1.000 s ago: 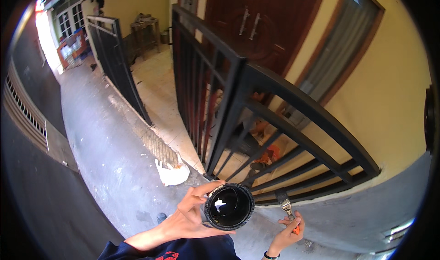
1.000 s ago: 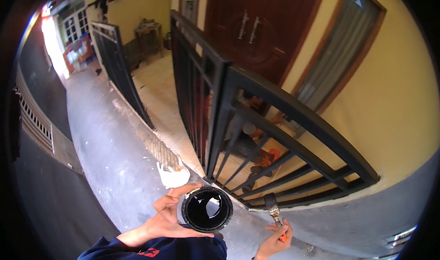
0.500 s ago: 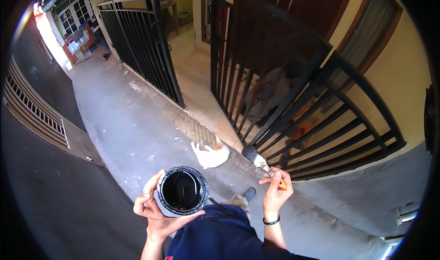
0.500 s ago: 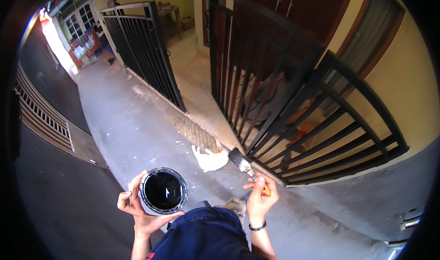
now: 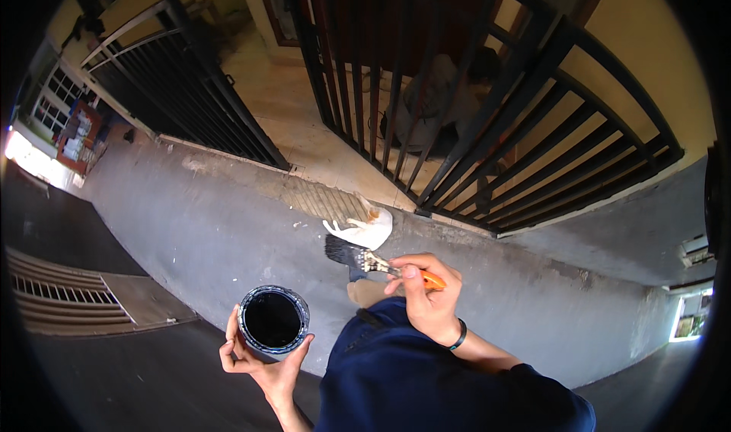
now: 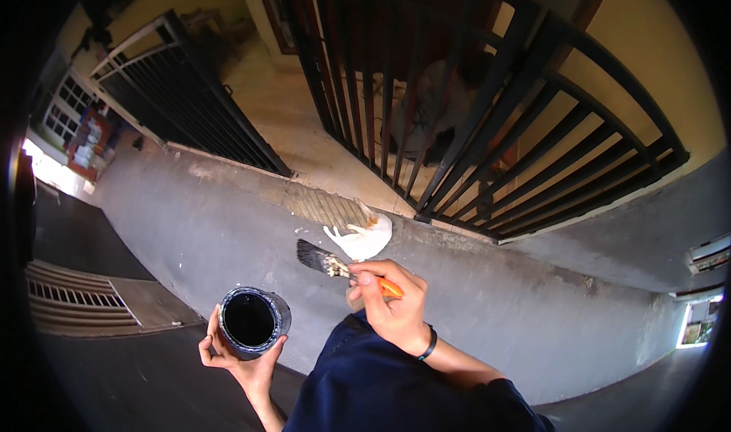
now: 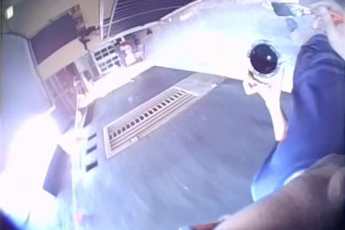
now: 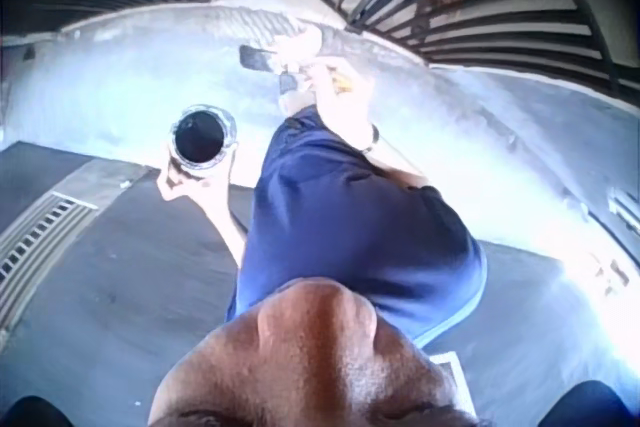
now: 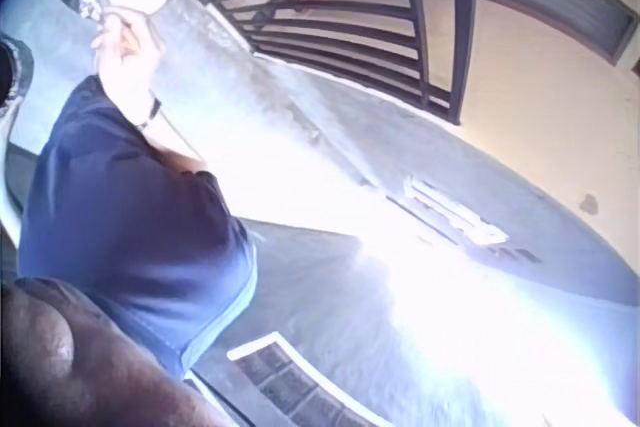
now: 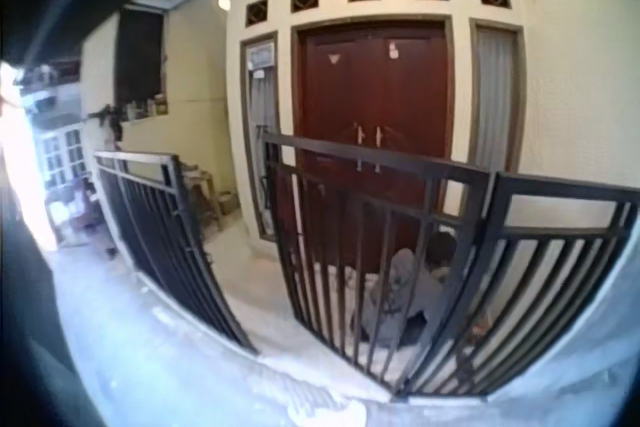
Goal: The person paints the metal bars of a fence using a brush and a bucket of black paint, dipping the brush into the bucket and applying the paint to different sections of the fence.
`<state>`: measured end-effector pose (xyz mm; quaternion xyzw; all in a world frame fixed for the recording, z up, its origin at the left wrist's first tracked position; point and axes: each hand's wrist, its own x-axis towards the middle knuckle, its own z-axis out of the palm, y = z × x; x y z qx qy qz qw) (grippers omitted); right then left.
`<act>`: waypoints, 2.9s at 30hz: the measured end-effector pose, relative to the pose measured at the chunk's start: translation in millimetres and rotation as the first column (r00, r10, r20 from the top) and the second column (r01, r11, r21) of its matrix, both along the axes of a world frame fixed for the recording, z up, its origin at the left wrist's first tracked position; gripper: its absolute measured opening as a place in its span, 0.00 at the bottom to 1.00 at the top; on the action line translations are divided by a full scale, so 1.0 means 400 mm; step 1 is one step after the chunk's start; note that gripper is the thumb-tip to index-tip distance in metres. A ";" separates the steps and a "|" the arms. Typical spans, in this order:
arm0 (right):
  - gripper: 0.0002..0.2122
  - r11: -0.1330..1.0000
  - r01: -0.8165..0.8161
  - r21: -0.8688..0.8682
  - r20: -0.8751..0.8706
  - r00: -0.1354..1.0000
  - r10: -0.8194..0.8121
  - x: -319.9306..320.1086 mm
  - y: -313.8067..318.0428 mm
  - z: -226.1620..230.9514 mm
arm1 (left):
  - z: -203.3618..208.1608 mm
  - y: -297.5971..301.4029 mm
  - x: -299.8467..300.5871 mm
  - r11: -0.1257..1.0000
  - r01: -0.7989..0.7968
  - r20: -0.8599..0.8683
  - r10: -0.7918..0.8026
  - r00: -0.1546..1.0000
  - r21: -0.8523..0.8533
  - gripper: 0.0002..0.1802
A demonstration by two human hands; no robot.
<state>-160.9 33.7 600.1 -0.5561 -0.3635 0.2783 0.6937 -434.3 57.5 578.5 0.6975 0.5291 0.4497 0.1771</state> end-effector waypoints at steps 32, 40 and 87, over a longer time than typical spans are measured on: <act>0.15 0.989 0.093 0.118 0.462 0.876 -0.138 -0.371 0.804 0.100 | 0.016 1.100 -0.172 0.806 0.592 0.038 -0.592 0.805 0.022 0.60; 0.13 0.997 0.064 0.050 0.687 0.722 -0.081 -0.480 0.944 0.111 | 0.016 1.261 -0.231 0.719 0.691 0.144 -0.694 0.706 0.075 0.57; 0.10 0.783 0.564 0.261 0.556 0.575 -0.600 0.103 1.241 0.291 | -0.018 1.347 -0.270 0.708 0.707 0.106 -0.704 0.703 0.011 0.68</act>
